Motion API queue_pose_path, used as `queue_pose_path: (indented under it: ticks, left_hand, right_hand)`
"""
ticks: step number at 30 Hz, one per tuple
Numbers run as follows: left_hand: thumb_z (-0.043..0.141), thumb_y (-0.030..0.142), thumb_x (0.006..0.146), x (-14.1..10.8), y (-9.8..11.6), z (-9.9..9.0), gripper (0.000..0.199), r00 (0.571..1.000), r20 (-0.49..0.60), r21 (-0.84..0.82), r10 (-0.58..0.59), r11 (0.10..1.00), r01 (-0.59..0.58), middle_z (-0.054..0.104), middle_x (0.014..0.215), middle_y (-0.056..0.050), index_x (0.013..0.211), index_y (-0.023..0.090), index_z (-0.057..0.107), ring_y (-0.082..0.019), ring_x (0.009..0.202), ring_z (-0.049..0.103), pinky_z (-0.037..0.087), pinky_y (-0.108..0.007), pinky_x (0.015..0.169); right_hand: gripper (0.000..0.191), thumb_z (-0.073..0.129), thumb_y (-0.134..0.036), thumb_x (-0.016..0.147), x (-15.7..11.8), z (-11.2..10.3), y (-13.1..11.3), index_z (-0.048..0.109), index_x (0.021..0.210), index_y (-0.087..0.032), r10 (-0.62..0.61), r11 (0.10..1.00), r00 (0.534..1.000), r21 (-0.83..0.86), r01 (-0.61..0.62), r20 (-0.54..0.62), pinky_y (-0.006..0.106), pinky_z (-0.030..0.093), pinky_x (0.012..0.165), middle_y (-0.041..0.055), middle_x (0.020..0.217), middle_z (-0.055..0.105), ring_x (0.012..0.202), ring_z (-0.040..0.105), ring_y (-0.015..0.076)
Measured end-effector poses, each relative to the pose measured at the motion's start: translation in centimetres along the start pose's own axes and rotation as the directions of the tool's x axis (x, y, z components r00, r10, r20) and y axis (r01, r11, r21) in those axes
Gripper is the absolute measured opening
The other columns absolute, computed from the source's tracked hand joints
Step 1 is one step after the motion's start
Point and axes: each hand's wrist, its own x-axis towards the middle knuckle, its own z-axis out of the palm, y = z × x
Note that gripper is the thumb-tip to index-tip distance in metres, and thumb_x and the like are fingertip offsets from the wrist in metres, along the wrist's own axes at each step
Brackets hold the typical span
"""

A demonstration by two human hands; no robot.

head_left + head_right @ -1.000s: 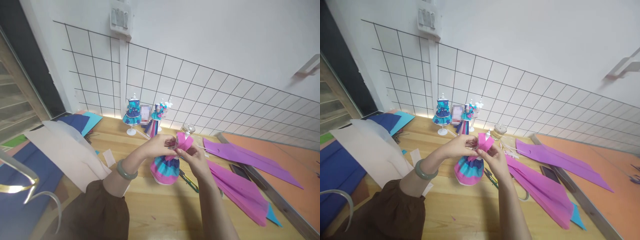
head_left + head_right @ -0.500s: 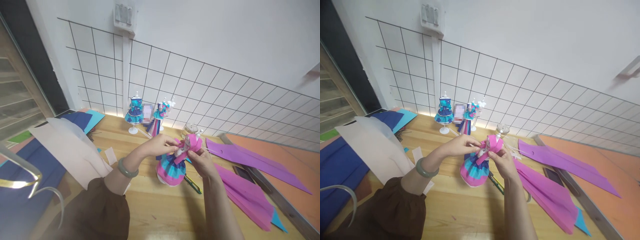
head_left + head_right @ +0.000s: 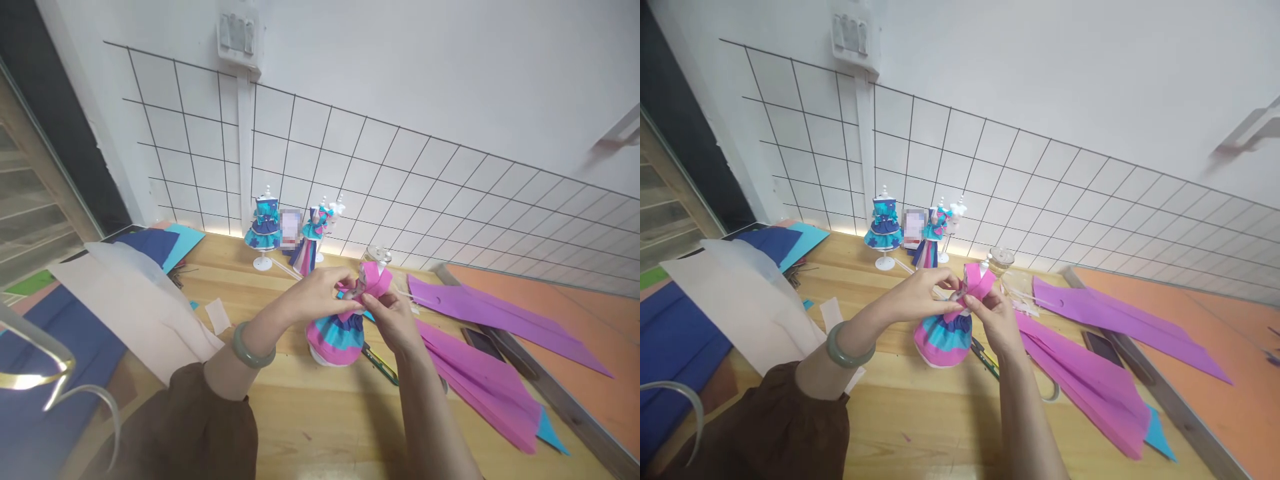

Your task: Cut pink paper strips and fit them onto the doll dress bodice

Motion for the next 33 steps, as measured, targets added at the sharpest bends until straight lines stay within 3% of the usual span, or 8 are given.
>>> queue_pose_path:
  ticks: [5,12,20,33]
  left_hand:
    - [0.066,0.034,0.071,-0.1,0.2,0.9,0.020,0.998,-0.059,0.066,0.036,0.997,-0.033,0.059,0.080,0.000,0.074,0.018,0.055,-0.014,0.076,0.054,0.041,-0.025,0.067]
    - [0.059,0.025,0.074,0.1,-0.2,1.2,0.011,0.995,-0.099,-0.001,-0.013,1.000,0.013,0.062,0.083,-0.001,0.067,0.017,0.058,-0.015,0.080,0.056,0.043,-0.025,0.071]
    - [0.056,0.026,0.072,0.1,-0.2,0.4,0.013,0.988,-0.027,-0.123,-0.155,0.981,0.150,0.064,0.073,-0.001,0.064,0.016,0.058,-0.014,0.073,0.060,0.045,-0.025,0.069]
    - [0.058,0.029,0.072,0.0,-0.9,-0.1,0.014,0.983,0.026,-0.180,-0.184,0.966,0.186,0.061,0.069,-0.001,0.068,0.015,0.057,-0.013,0.066,0.058,0.045,-0.023,0.059]
  right_hand:
    - [0.023,0.067,-0.036,0.073,-0.1,0.8,-0.2,0.065,0.090,-0.022,-0.057,0.997,0.998,-0.048,0.056,-0.031,0.037,0.050,0.075,0.0043,0.084,0.069,0.081,0.063,0.0218]
    - [0.025,0.070,-0.035,0.071,-0.1,0.8,0.1,0.066,0.092,-0.022,-0.050,0.996,0.995,-0.076,0.043,-0.092,0.036,0.049,0.078,0.0042,0.094,0.069,0.087,0.062,0.0214]
    - [0.025,0.069,-0.035,0.071,-0.2,1.0,-0.4,0.065,0.092,-0.022,-0.043,0.997,0.998,-0.070,0.041,-0.035,0.039,0.049,0.083,0.0057,0.098,0.069,0.093,0.061,0.0238]
    - [0.025,0.069,-0.034,0.071,-0.3,1.4,-0.5,0.065,0.092,-0.022,-0.055,0.998,0.998,-0.034,0.055,0.006,0.039,0.049,0.082,0.0053,0.102,0.068,0.094,0.062,0.0232]
